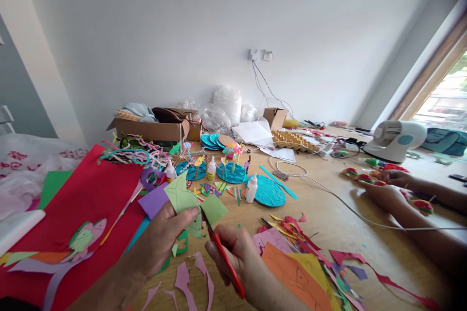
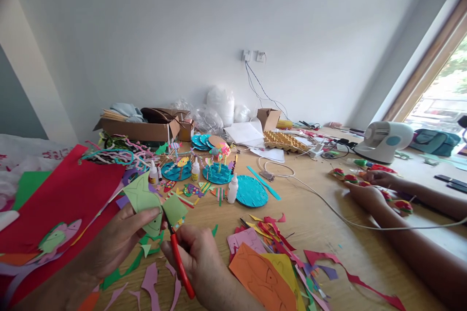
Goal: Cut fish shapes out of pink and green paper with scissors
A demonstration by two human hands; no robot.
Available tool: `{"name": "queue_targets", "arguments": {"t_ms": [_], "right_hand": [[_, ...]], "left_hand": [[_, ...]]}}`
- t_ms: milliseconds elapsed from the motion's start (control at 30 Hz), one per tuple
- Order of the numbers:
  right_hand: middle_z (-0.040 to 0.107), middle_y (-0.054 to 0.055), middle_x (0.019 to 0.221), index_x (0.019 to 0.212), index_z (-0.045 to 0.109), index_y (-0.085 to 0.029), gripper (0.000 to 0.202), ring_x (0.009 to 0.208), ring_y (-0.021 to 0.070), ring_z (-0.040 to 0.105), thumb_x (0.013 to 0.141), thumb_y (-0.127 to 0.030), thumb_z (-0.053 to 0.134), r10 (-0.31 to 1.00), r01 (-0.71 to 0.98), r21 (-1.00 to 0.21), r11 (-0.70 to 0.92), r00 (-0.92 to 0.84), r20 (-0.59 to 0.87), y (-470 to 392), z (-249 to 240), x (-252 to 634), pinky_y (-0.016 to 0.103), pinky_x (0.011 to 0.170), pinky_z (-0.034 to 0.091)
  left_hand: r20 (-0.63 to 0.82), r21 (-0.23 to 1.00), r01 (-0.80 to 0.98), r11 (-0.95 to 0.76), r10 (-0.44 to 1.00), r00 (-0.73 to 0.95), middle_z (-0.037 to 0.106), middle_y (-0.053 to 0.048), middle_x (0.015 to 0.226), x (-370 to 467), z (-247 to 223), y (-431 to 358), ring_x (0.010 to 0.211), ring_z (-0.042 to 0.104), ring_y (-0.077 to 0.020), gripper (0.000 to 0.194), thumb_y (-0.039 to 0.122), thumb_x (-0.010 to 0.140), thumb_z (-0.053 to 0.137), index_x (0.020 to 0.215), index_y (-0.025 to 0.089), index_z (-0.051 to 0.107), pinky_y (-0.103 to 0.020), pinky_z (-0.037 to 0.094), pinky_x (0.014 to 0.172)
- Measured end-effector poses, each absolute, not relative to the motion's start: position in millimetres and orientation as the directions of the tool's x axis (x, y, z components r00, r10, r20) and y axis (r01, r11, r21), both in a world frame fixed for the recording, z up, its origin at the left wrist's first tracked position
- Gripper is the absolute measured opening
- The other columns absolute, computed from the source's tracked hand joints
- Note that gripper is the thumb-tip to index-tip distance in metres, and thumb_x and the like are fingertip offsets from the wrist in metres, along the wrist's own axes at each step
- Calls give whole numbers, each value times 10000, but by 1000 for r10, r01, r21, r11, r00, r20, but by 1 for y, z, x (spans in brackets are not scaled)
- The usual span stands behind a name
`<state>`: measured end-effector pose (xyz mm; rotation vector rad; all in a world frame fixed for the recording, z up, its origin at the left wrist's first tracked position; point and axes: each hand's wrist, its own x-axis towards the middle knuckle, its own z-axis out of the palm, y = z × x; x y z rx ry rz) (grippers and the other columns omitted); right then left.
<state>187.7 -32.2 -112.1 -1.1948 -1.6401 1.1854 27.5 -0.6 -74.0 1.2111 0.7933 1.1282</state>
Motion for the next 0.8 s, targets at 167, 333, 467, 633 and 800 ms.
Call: {"name": "queue_targets", "arguments": {"t_ms": [167, 333, 467, 633, 800], "right_hand": [[370, -59, 489, 584, 401, -207, 434, 481, 86, 329, 827, -522, 573, 961, 257, -958, 124, -272, 52, -32, -110, 188, 203, 433, 227], [385, -59, 496, 607, 407, -207, 393, 488, 88, 340, 836, -475, 579, 952, 262, -956, 135, -301, 52, -31, -108, 189, 200, 441, 235], [371, -60, 488, 599, 406, -209, 408, 486, 90, 331, 829, -500, 575, 956, 276, -951, 138, -287, 55, -32, -107, 189, 208, 442, 221], [347, -64, 478, 594, 395, -213, 418, 483, 91, 318, 823, -516, 567, 957, 283, -951, 129, -287, 45, -32, -105, 189, 211, 444, 213], [341, -66, 479, 582, 383, -215, 407, 476, 88, 312, 823, -487, 566, 956, 276, -950, 147, -286, 65, -32, -105, 189, 218, 448, 214]], "left_hand": [[67, 978, -209, 4, 941, 332, 657, 24, 649, 24, -71, 1, 661, 584, -153, 134, 313, 753, 690, 681, 200, 691, -249, 479, 676], [55, 971, -235, 35, 929, 366, 649, 29, 653, 22, -69, 2, 652, 571, -136, 120, 300, 739, 708, 692, 195, 676, -229, 479, 646], [28, 971, -233, 61, 933, 358, 671, 20, 691, 21, -70, 2, 662, 580, -140, 104, 287, 739, 709, 779, 192, 699, -241, 487, 653], [26, 970, -235, 66, 929, 370, 663, 20, 659, 21, -69, 2, 647, 584, -144, 96, 283, 728, 713, 752, 190, 709, -239, 483, 625], [49, 965, -255, 57, 920, 388, 678, 18, 687, 21, -69, 2, 652, 585, -135, 106, 284, 734, 714, 768, 184, 720, -235, 493, 647]]}}
